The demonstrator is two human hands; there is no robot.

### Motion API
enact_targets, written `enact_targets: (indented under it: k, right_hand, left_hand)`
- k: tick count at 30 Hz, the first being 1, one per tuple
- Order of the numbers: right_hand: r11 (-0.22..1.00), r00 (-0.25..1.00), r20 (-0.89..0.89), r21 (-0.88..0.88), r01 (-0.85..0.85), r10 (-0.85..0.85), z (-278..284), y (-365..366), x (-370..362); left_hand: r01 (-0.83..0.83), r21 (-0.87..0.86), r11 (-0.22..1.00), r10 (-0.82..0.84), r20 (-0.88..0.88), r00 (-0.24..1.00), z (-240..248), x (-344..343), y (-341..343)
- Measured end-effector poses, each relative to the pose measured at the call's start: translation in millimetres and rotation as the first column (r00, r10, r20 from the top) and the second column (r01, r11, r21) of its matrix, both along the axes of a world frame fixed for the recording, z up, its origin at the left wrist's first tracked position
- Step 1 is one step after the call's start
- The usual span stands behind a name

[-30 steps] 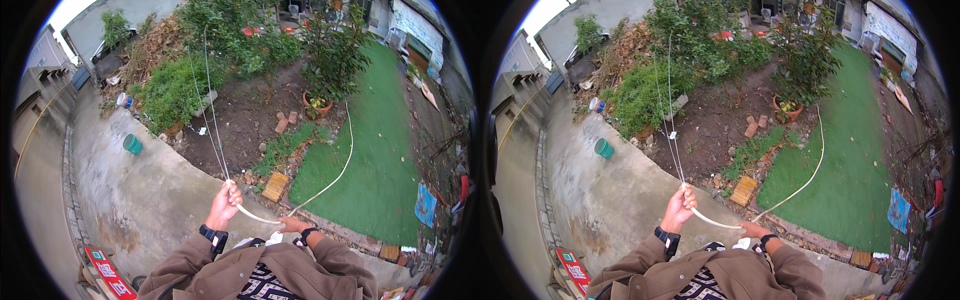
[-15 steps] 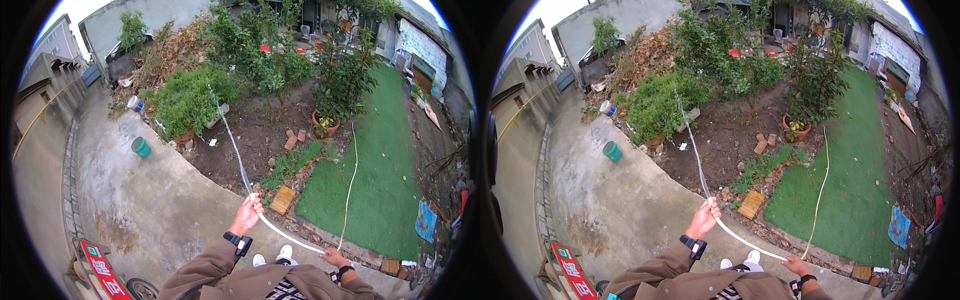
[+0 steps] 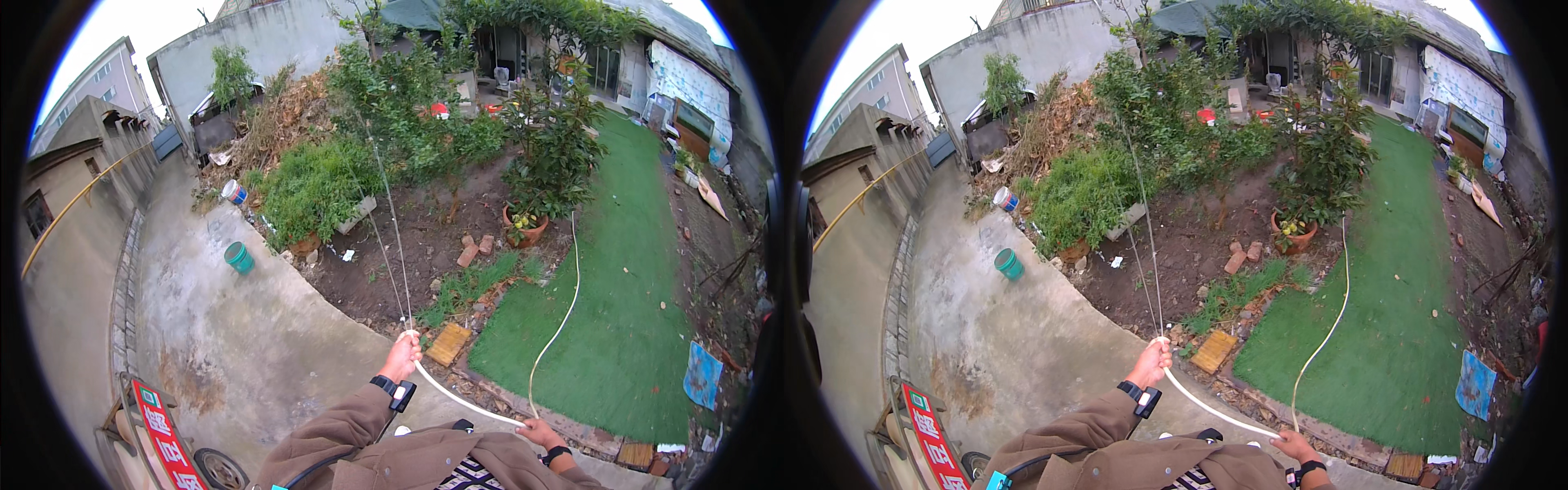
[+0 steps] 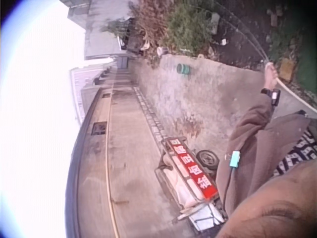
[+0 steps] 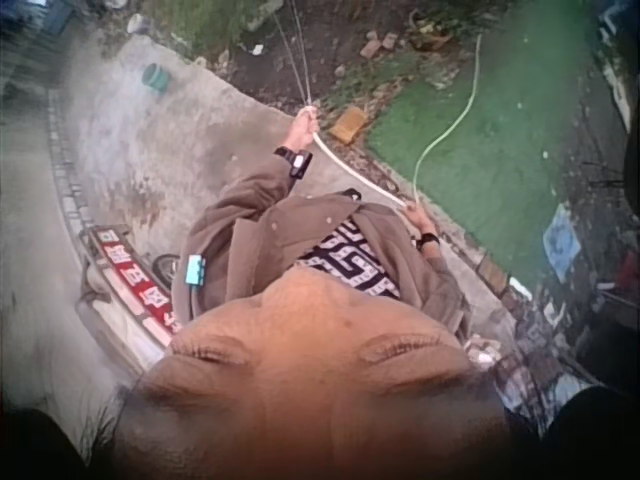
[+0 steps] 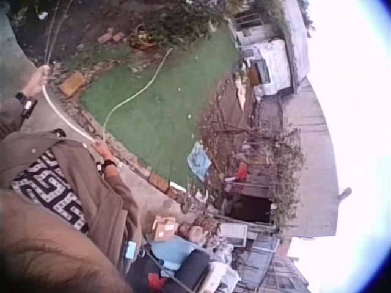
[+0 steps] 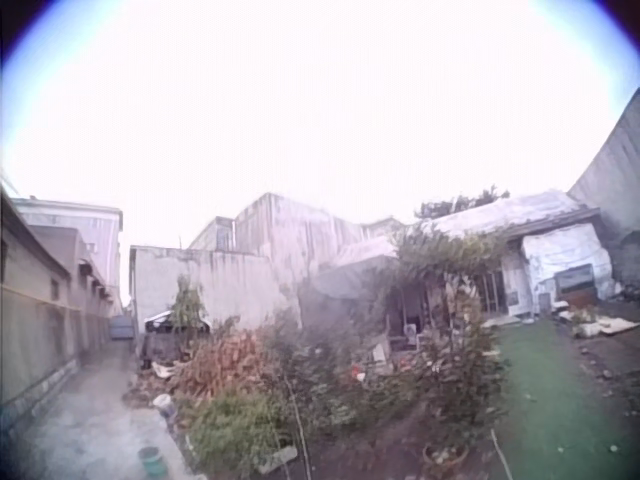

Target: The person holds a garden hose and sprays water onto various plants and the ground in a backyard. They move the hose back and forth to cover different areas, including potted plants and a patch of soil.

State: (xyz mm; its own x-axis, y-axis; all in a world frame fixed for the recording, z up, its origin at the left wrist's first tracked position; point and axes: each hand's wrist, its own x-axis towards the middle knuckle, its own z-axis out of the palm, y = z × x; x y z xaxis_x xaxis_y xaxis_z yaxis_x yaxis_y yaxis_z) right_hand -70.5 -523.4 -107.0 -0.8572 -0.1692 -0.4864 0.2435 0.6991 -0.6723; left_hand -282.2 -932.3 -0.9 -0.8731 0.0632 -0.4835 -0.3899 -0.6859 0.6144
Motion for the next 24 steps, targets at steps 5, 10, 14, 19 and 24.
enact_targets:
  k: [5, 10, 14, 19, 24]
  right_hand:
    - [0.997, 1.0, -0.014, -0.077, 0.003, -0.004, -6.1, 60.3, 29.0]
    - [0.994, 1.0, 0.007, -0.104, -0.022, 0.023, -18.9, 90.7, 33.2]
    - [0.997, 0.999, -0.02, -0.069, -0.027, 0.026, -33.8, 110.0, 31.2]
    - [0.99, 0.993, 0.044, -0.082, 0.116, -0.113, -35.3, 135.4, 50.5]
    - [0.992, 0.989, 0.114, -0.073, 0.106, -0.097, -29.7, 126.9, 45.0]
  left_hand:
    - [0.006, -0.019, 1.0, -0.006, -0.004, 1.0, -12.9, 18.0, 66.5]
    - [-0.073, -0.051, 0.996, 0.073, 0.003, 0.997, -8.0, 36.3, 83.5]
    - [-0.018, -0.069, 0.997, 0.019, 0.014, 1.0, 3.5, 34.3, 110.7]
    - [0.131, -0.029, 0.991, -0.132, -0.037, 0.991, 0.6, 25.8, 166.3]
    - [0.008, 0.014, 1.0, -0.008, 0.064, 0.998, -28.1, 19.1, 132.9]
